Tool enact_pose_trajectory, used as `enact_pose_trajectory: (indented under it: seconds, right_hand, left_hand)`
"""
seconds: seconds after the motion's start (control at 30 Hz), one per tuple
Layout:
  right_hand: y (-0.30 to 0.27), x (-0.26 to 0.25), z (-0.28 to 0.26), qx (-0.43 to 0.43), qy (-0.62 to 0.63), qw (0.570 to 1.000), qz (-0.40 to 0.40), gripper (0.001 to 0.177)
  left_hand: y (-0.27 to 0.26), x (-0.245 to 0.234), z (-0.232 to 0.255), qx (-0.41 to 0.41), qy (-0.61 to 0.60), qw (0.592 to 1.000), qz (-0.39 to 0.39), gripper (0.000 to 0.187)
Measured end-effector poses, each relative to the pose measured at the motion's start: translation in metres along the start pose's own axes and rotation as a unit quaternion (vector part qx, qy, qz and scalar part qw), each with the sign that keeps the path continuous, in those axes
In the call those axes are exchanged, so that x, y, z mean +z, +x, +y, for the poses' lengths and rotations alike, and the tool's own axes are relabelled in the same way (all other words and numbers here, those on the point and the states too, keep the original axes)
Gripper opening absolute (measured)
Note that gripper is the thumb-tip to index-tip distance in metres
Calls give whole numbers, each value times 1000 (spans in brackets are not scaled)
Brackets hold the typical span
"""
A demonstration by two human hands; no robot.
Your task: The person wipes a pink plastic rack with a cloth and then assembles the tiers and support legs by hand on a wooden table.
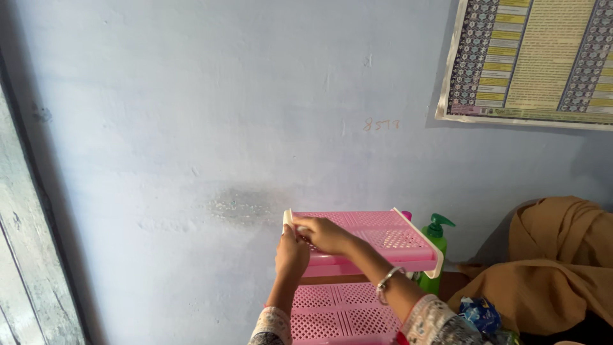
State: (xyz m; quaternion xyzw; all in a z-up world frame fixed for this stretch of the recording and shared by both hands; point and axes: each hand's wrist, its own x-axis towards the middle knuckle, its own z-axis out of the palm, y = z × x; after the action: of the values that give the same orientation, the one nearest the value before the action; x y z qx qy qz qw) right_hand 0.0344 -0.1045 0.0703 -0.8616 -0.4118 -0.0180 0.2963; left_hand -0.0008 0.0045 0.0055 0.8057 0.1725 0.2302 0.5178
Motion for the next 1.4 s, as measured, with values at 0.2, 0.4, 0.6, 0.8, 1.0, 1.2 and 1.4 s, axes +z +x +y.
enact_pose_trajectory:
  seconds: [0.2,0.4,0.6,0.8,1.0,1.2,1.4]
  right_hand:
    - [-48,-53,28,-11,-97,994,50,30]
    - [-71,-115,115,72,-237,960,129,18]
    - [-36,-99,142,121,-274,942,149,9]
    - [20,-46,82,18,-165,971,171,8]
    - [31,-3,34,-140,-91,969,180,9]
    - [5,-32,32,-71,-104,990,59,4]
    - [-44,-98,71,136,-45,989,21,8]
  left_hand:
    - [6,0,-1,-7,25,1000,-4,64]
    - [4,1,-2,19,43,999,-3,64]
    - [10,8,-9,39,55,998,7,62]
    - [14,10,-10,64,53,996,14,63]
    - [18,9,-13,60,61,996,4,63]
    - [28,19,-19,71,52,996,24,63]
    - [24,10,-15,47,44,998,2,63]
